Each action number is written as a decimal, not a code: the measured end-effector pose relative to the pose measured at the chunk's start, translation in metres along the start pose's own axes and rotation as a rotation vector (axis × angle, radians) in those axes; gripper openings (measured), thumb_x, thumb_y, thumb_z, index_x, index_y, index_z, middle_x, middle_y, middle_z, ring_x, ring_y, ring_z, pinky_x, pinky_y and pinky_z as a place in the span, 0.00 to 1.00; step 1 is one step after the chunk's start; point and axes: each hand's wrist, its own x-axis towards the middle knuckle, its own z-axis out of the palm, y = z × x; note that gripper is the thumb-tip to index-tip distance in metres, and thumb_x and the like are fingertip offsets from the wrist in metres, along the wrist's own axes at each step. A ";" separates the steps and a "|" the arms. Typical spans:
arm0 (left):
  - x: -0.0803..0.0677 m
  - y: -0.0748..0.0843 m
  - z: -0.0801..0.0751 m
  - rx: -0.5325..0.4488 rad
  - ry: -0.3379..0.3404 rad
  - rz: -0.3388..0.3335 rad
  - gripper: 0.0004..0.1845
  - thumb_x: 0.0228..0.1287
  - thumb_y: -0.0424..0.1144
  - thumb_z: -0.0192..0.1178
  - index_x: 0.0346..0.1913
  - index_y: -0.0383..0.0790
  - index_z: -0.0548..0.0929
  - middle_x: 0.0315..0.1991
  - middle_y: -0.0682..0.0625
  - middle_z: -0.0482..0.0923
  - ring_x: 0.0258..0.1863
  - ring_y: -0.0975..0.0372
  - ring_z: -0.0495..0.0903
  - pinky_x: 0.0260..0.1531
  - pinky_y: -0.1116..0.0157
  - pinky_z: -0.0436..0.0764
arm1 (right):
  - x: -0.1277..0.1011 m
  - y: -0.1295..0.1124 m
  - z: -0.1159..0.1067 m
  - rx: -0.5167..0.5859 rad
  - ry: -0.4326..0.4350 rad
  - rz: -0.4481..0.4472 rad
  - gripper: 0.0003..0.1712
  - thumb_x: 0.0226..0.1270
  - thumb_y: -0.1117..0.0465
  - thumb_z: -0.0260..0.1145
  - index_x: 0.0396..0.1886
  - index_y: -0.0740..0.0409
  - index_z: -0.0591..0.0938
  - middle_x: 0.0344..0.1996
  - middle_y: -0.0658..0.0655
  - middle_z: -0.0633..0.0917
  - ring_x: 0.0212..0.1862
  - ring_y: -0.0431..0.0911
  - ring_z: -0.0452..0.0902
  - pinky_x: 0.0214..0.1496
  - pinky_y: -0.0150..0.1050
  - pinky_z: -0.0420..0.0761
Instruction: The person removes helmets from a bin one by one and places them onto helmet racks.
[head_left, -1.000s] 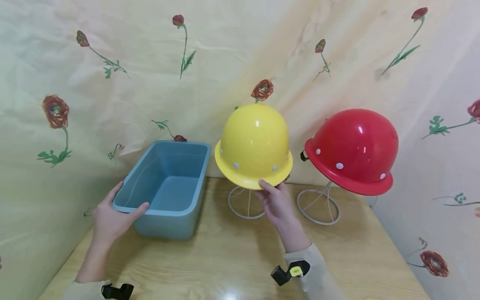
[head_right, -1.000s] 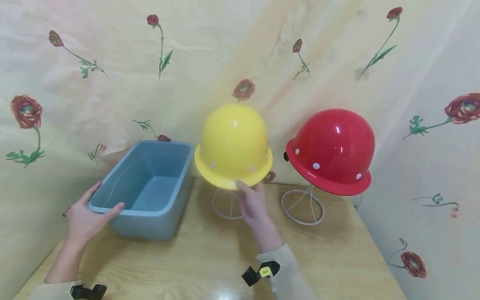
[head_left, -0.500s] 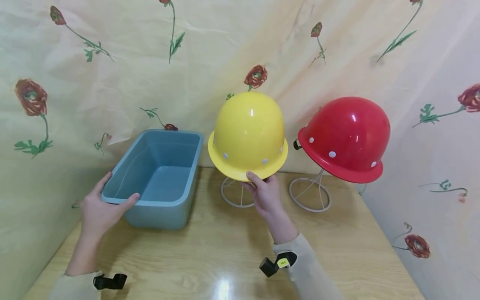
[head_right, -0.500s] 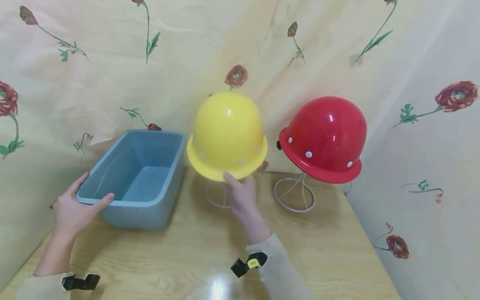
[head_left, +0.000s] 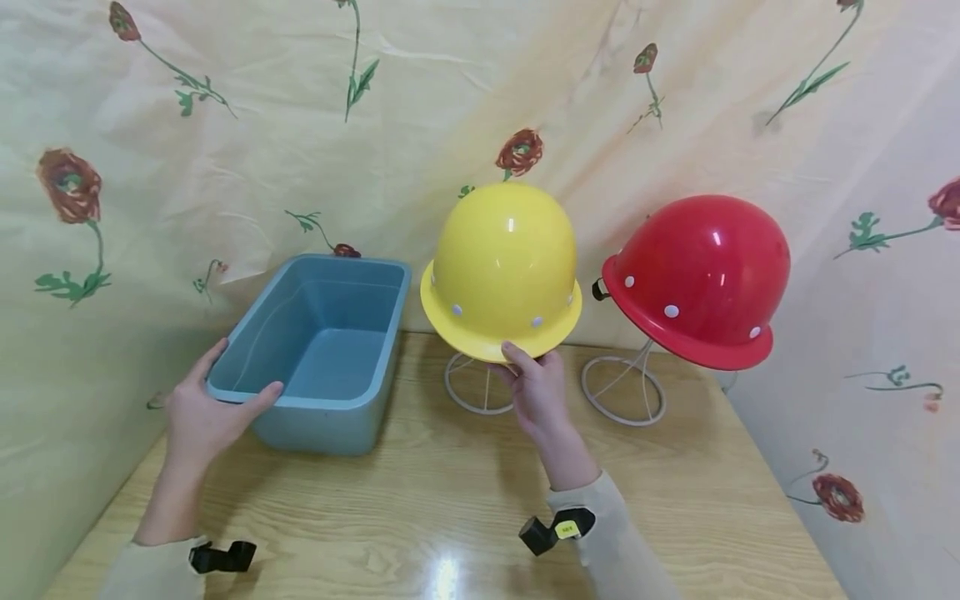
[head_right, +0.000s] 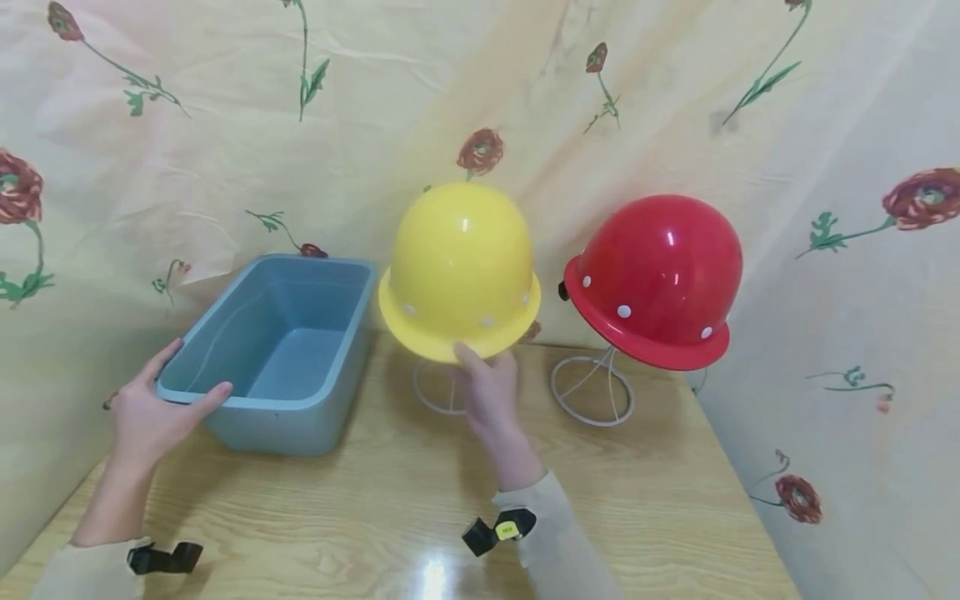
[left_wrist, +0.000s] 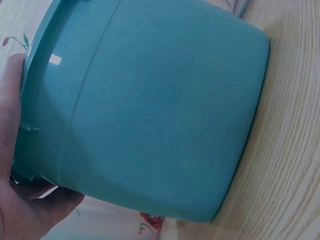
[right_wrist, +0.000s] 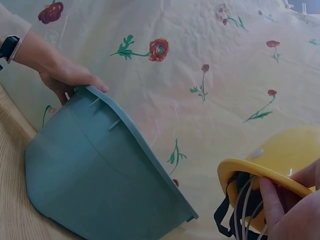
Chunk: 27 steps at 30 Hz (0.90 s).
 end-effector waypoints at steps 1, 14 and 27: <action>0.000 0.000 0.000 0.003 -0.003 -0.002 0.55 0.53 0.54 0.77 0.81 0.45 0.61 0.73 0.29 0.68 0.67 0.32 0.70 0.59 0.26 0.70 | 0.000 0.000 -0.001 0.002 -0.002 0.001 0.16 0.76 0.72 0.57 0.57 0.54 0.75 0.45 0.46 0.85 0.46 0.39 0.87 0.50 0.31 0.88; 0.004 -0.005 0.004 0.022 -0.014 0.006 0.55 0.53 0.55 0.77 0.81 0.44 0.61 0.73 0.28 0.69 0.67 0.32 0.70 0.59 0.28 0.71 | -0.001 -0.001 -0.017 -0.067 -0.110 0.033 0.15 0.77 0.69 0.56 0.57 0.51 0.75 0.44 0.44 0.87 0.45 0.38 0.86 0.56 0.35 0.86; 0.013 -0.008 0.004 0.027 -0.042 -0.006 0.56 0.55 0.56 0.75 0.82 0.45 0.58 0.75 0.30 0.65 0.69 0.33 0.68 0.61 0.26 0.70 | -0.010 -0.021 -0.068 -0.604 -0.318 0.029 0.15 0.73 0.68 0.64 0.52 0.76 0.75 0.41 0.60 0.85 0.41 0.43 0.88 0.49 0.44 0.90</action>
